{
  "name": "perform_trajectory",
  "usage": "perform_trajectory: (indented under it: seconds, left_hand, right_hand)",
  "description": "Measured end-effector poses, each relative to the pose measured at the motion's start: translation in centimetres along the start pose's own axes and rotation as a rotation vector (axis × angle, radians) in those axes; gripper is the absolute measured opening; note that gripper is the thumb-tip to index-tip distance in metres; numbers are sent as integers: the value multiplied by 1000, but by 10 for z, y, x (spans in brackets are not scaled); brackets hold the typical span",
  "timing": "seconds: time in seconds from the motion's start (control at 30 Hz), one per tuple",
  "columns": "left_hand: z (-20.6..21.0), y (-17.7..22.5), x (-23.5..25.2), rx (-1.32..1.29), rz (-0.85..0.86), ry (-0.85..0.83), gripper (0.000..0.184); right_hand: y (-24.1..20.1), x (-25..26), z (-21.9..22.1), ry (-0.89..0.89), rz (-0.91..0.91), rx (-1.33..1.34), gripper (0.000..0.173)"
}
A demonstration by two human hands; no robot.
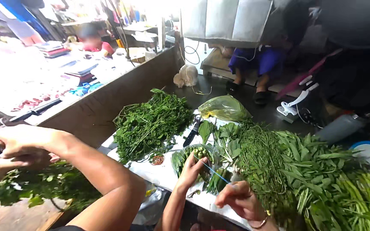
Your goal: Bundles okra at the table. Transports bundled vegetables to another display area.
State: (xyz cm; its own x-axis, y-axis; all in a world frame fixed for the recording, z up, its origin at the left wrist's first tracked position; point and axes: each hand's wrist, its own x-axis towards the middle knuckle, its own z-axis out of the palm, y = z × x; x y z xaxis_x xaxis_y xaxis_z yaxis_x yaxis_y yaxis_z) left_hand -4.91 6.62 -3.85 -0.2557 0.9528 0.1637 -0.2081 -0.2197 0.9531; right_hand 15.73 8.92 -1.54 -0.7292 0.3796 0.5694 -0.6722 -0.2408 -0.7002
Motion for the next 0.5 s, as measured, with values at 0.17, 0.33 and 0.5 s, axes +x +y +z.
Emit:
perform_trajectory:
  seconds: [0.17,0.33,0.5]
  left_hand:
    - [23,48,-11,-149,135,-18,26]
    - [12,51,-11,311,182,-208,37]
    - [-3,43,-12,713,59,-303,42]
  right_hand:
    - [15,17,-6,323,-165,475,52]
    - [31,35,-40,548,-68,-54,61]
    - [17,50,-51,352,170,-608,76]
